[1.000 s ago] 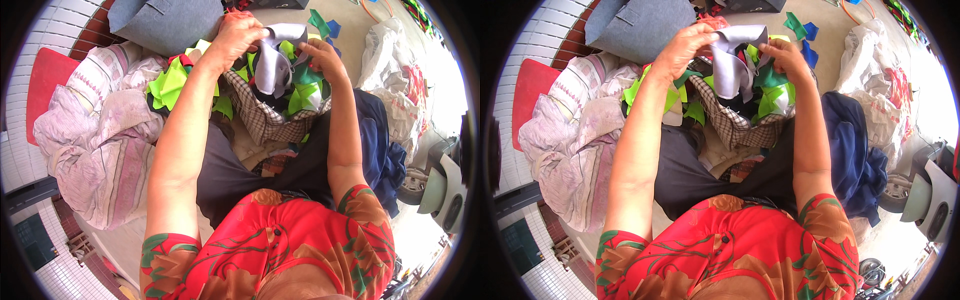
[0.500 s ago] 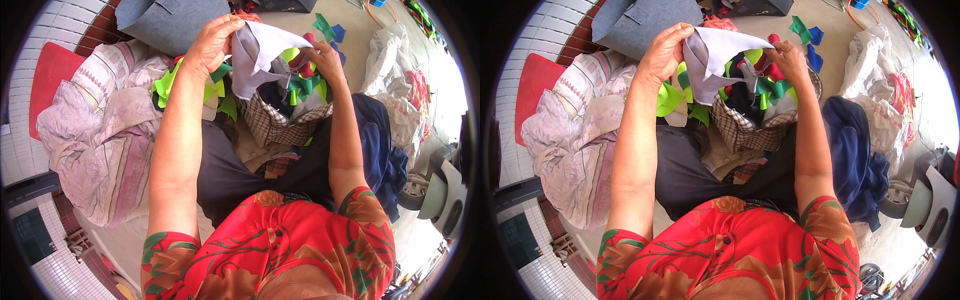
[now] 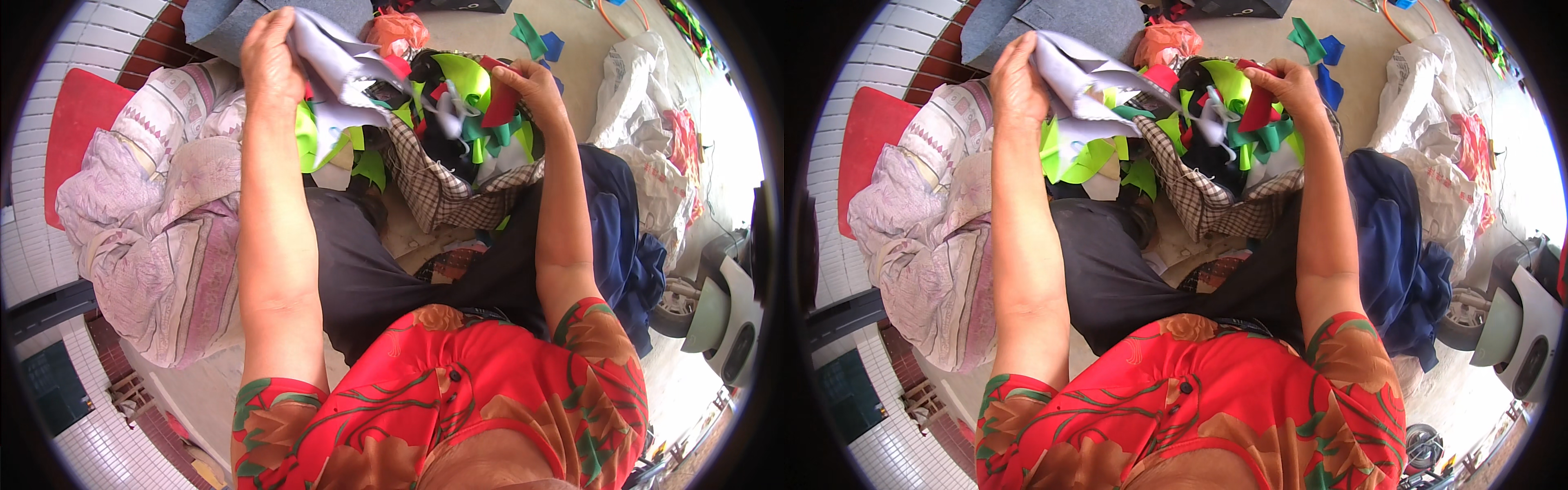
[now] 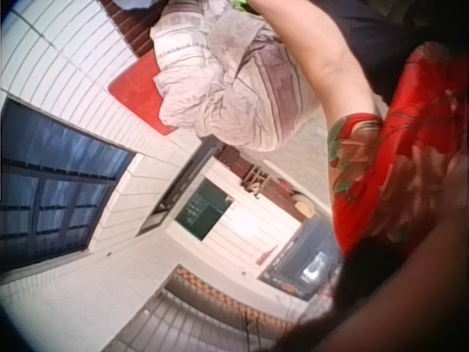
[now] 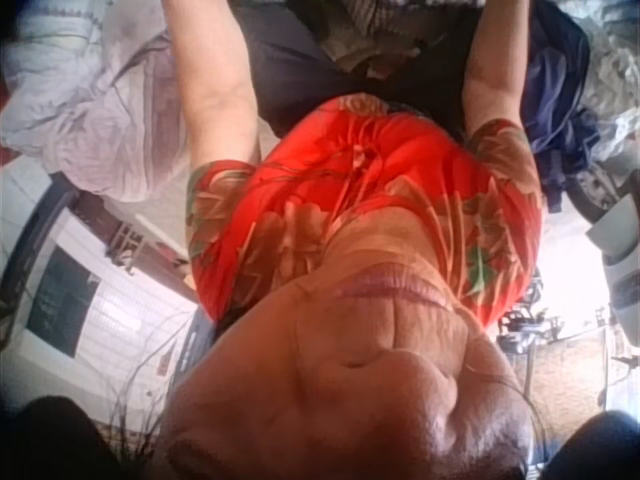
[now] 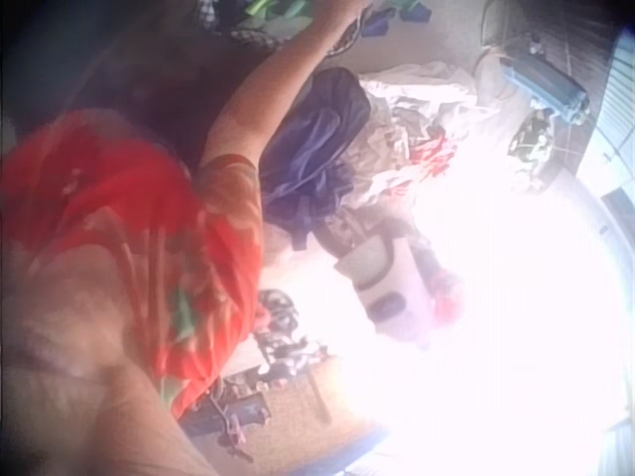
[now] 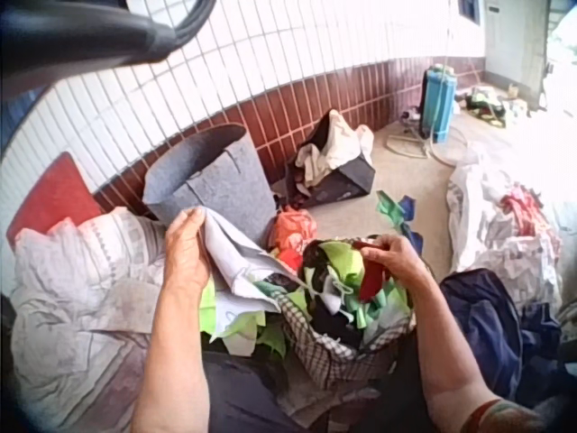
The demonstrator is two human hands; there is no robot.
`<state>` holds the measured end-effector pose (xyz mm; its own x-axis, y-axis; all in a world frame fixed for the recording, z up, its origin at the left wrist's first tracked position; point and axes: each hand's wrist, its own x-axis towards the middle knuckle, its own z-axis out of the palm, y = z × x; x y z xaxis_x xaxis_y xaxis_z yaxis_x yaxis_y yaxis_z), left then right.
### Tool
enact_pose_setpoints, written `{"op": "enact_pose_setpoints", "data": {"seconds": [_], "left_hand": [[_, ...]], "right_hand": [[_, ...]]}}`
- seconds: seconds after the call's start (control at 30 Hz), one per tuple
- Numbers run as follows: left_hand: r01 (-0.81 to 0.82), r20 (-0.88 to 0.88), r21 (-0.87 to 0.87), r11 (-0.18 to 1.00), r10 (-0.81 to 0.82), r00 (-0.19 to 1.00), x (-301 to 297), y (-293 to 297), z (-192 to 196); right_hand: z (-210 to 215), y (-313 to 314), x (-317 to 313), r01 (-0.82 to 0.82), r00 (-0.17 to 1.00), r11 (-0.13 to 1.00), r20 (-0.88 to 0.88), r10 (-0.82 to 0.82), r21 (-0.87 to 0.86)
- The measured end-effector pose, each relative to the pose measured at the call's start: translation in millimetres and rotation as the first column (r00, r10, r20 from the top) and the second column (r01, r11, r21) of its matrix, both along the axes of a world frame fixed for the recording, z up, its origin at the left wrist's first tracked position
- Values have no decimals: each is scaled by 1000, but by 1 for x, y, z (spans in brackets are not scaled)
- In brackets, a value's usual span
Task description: The person sits on the floor and sorts through a pile of colorful fabric scraps, picking up individual pieces and placing them into a checkered basket. The person handles various colors including green, red, and white, occasionally unfolding or inspecting the pieces before moving them.
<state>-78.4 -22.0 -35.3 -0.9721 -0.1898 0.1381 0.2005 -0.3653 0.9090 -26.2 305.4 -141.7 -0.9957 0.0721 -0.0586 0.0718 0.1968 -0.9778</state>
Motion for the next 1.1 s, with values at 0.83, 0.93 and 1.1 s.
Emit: {"op": "enact_pose_setpoints", "data": {"seconds": [0.83,0.93,1.1], "left_hand": [[-921,-775,-185,343,526,351,19,-58,40],[-948,-779,-298,109,547,308,16,-79,35],[-886,-790,-394,-245,583,190,18,-98,29]], "right_hand": [[-10,16,-8,-45,992,691,-111,-51,-722],[-6,15,-8,-86,987,617,-151,-54,-782],[-1,15,-6,-110,981,549,-180,-76,-829]]}}
